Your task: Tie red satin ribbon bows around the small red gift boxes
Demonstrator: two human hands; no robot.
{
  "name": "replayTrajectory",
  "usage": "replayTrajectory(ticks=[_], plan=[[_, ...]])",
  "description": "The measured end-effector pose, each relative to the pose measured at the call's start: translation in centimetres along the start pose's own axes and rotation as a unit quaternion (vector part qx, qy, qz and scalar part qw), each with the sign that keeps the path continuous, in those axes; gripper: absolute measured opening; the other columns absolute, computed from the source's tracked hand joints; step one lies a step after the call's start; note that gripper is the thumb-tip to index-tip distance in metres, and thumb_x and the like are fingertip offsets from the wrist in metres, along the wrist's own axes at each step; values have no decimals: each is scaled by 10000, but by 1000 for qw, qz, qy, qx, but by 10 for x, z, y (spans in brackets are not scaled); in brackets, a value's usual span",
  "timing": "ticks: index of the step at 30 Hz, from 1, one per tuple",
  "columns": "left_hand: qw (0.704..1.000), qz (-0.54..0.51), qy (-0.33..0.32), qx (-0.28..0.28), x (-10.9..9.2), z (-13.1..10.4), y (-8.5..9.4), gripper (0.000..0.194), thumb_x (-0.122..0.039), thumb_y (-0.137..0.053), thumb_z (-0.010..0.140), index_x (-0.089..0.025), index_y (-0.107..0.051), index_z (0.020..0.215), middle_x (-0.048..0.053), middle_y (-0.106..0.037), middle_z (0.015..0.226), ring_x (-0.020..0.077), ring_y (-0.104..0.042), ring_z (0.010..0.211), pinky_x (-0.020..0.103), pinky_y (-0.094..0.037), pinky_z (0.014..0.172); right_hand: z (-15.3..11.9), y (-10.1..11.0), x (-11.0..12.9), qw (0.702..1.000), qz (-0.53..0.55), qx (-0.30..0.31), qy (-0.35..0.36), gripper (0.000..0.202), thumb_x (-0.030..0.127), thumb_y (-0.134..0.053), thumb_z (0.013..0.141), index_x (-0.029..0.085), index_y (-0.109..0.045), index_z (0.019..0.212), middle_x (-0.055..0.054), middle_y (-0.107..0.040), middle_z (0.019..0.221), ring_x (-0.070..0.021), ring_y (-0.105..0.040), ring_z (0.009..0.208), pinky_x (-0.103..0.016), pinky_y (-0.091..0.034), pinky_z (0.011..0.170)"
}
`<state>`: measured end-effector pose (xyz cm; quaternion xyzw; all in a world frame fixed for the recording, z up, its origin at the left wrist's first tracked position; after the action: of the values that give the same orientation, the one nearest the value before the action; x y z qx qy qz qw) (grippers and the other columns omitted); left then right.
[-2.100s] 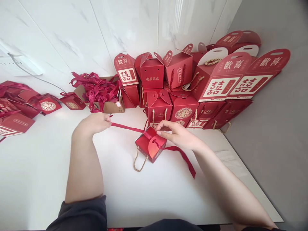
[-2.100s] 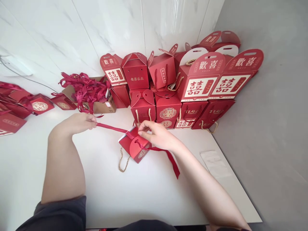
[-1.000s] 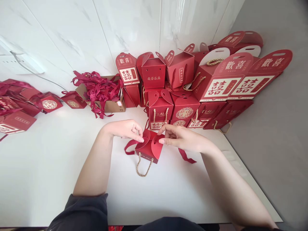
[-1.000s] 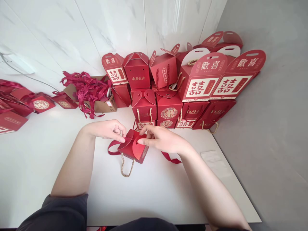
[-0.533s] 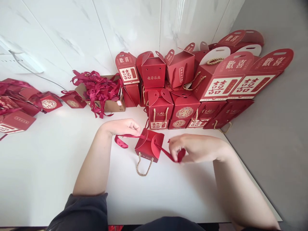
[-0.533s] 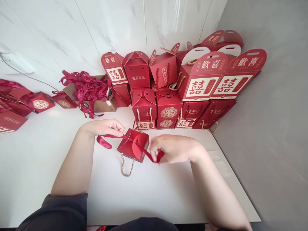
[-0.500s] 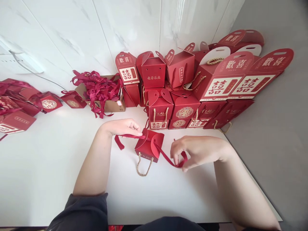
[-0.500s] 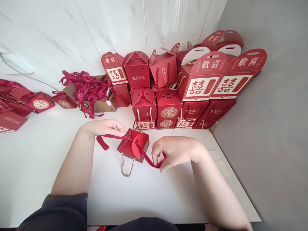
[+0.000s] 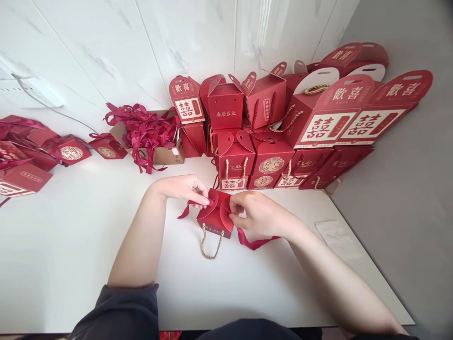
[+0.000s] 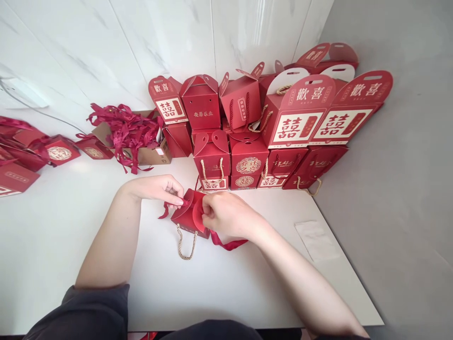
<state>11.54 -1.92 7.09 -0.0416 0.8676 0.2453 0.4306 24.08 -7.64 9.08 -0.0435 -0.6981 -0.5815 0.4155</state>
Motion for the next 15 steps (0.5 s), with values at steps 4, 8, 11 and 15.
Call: replayTrajectory(ticks=[4, 8, 11, 15], plan=[[1000, 2, -14, 16, 0, -1, -2, 254, -361, -672, 807, -126, -665, 710, 58, -679, 694, 136, -620, 648, 226, -477, 614, -2, 13, 2, 998, 40, -35, 21, 132, 115, -506, 798, 215, -427, 764, 58, -518, 654, -93, -396, 537, -222, -323, 524], [999, -33, -5, 33, 6, -2, -3, 220, -331, -694, 789, -130, -654, 707, 69, -703, 735, 165, -667, 716, 247, -515, 670, -7, 25, 11, 990, 99, -15, 99, 187, 72, -488, 821, 215, -488, 942, 13, -595, 859, -110, -494, 680, -237, -404, 646], [998, -53, -3, 37, 8, -4, -3, 183, -307, -699, 782, -131, -676, 738, 91, -726, 805, 190, -689, 803, 268, -536, 731, -18, 29, 21, 974, 142, 72, 164, 176, 35, -513, 802, 197, -547, 864, -7, -601, 891, -122, -542, 782, -243, -430, 717], [997, -45, 10, 56, 8, -6, -7, 219, -344, -689, 794, -132, -674, 741, 92, -726, 783, 171, -683, 716, 244, -536, 651, -40, 15, 17, 932, 183, 283, 136, 111, 220, -657, 828, 187, -606, 921, 8, -616, 788, -122, -578, 698, -239, -444, 662]])
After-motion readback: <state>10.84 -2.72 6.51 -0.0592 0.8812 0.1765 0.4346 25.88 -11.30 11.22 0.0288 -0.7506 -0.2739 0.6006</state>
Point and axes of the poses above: each hand's wrist, its own z-axis towards the middle knuckle, its own y-axis out of the back of the hand, x = y × z, the point moved 9 cm from there along z, towards the middle knuckle
